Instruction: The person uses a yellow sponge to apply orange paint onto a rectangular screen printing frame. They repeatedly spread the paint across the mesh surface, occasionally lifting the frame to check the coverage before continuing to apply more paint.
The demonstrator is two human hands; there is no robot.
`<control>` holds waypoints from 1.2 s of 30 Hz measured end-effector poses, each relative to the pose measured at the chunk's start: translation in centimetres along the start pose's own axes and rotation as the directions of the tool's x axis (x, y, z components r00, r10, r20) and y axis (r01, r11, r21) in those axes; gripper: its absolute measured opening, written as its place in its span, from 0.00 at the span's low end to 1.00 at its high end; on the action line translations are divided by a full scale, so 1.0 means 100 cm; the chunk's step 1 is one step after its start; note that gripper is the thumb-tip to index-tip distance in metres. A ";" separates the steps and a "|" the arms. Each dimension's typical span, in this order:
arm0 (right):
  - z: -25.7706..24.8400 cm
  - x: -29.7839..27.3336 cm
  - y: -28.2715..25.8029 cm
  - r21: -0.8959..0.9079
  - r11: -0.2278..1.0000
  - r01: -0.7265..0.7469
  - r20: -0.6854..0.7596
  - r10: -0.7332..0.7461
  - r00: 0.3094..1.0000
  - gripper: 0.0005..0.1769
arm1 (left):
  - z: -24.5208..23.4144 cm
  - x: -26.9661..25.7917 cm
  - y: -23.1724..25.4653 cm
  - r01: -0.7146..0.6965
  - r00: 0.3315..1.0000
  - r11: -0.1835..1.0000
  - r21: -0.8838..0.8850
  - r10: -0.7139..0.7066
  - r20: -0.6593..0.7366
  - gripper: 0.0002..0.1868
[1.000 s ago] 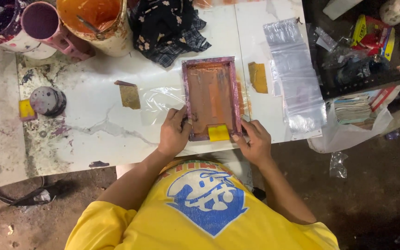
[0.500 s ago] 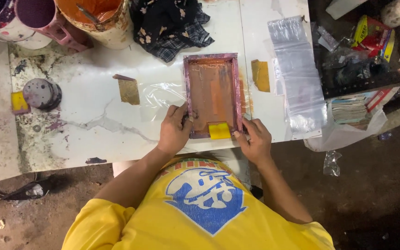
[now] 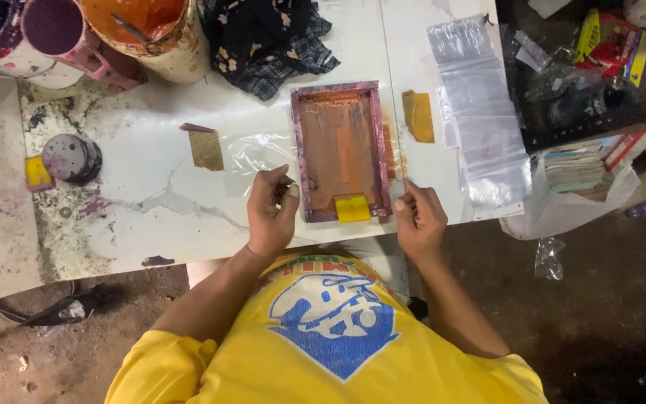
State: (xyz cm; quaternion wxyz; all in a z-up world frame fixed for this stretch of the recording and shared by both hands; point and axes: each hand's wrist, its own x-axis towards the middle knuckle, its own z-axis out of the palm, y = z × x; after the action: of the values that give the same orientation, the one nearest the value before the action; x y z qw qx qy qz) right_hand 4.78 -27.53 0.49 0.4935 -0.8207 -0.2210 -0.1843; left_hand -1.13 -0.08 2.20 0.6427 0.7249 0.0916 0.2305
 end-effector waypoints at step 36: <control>-0.002 -0.002 -0.010 -0.098 0.958 0.269 0.027 -0.267 0.963 0.16 | -0.028 0.020 0.044 -0.598 0.798 0.574 0.560 0.490 0.350 0.13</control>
State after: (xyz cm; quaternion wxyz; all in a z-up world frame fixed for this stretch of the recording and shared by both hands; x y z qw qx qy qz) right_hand 4.07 -27.33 1.22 0.4206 -0.8082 -0.3238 -0.2550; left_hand -1.32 2.55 7.06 0.2549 0.9078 -0.1133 0.3133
